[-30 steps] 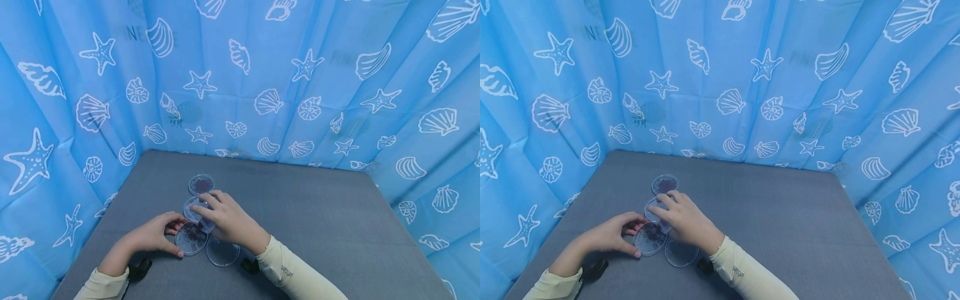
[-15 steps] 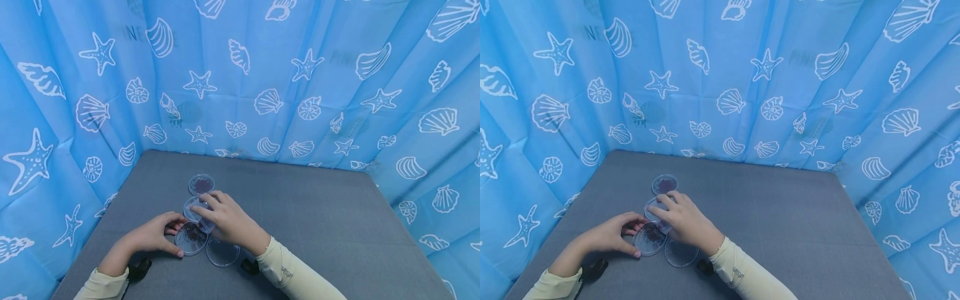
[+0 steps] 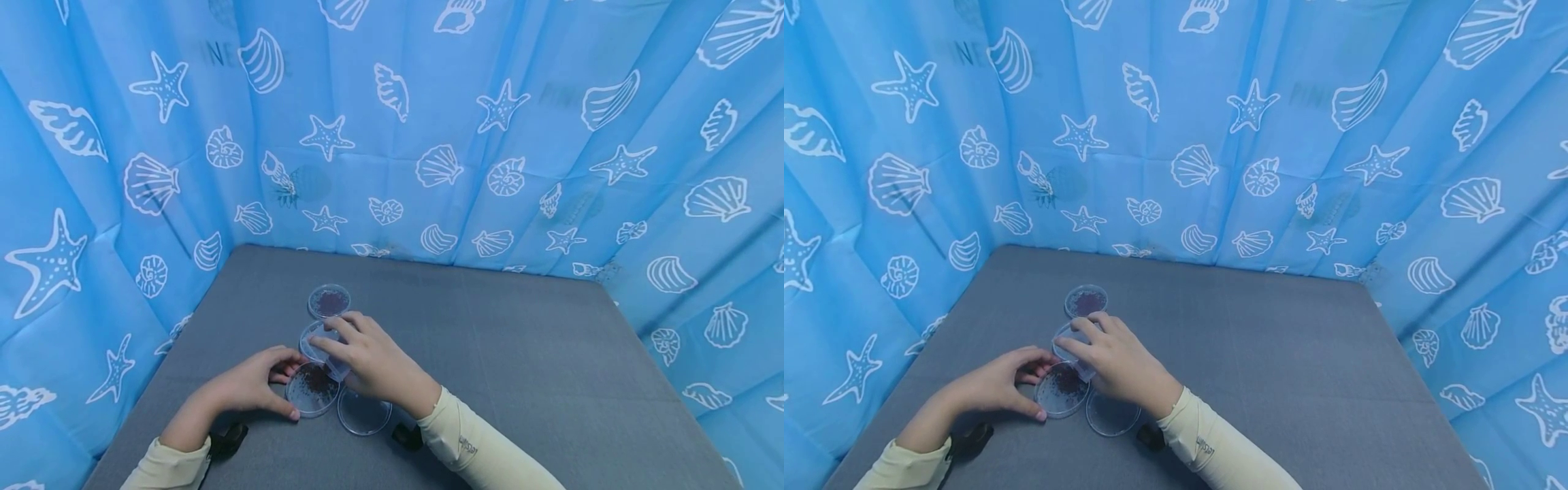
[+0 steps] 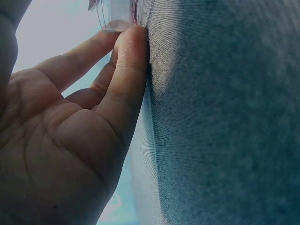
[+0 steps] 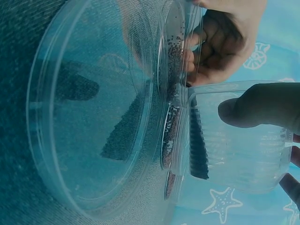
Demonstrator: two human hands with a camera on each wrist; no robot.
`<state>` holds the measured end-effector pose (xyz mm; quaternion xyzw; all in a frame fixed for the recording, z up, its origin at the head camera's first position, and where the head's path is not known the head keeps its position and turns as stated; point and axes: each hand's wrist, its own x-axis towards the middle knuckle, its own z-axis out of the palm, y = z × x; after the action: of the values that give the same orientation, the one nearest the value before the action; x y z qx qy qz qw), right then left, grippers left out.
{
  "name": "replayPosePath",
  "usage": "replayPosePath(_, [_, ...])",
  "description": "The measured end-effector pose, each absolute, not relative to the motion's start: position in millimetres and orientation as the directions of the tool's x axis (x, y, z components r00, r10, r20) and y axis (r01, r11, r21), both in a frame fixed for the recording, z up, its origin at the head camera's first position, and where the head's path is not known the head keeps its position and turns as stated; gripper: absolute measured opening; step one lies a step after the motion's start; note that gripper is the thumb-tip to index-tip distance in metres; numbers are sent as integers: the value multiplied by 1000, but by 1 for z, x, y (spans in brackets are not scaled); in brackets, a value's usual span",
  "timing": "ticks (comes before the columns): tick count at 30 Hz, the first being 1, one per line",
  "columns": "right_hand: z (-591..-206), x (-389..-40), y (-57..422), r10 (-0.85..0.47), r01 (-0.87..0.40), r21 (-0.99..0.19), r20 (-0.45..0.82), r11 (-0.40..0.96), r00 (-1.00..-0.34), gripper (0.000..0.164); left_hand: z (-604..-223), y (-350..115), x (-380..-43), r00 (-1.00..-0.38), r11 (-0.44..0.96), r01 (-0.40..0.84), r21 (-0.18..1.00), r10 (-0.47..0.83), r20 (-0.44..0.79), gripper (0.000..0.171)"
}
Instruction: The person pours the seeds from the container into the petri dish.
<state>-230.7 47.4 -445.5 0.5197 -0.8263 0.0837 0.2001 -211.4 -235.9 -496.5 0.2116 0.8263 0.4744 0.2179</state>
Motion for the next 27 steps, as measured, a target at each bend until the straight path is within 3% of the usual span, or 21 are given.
replayPosePath(10, [-445, -233, 52, -818, -886, 46, 409, 461, -404, 83, -493, -235, -210, -810, 464, 154, 872, 565, -158, 85])
replayPosePath(17, [-448, -239, 62, -789, -858, 0, 394, 513, -472, 93, -494, -235, -209, -813, 461, 172, 870, 566, -139, 84])
replayPosePath(27, [-455, -244, 78, -727, -804, -134, 362, 580, -584, 92, -494, -233, -208, -811, 453, 187, 871, 572, -123, 83])
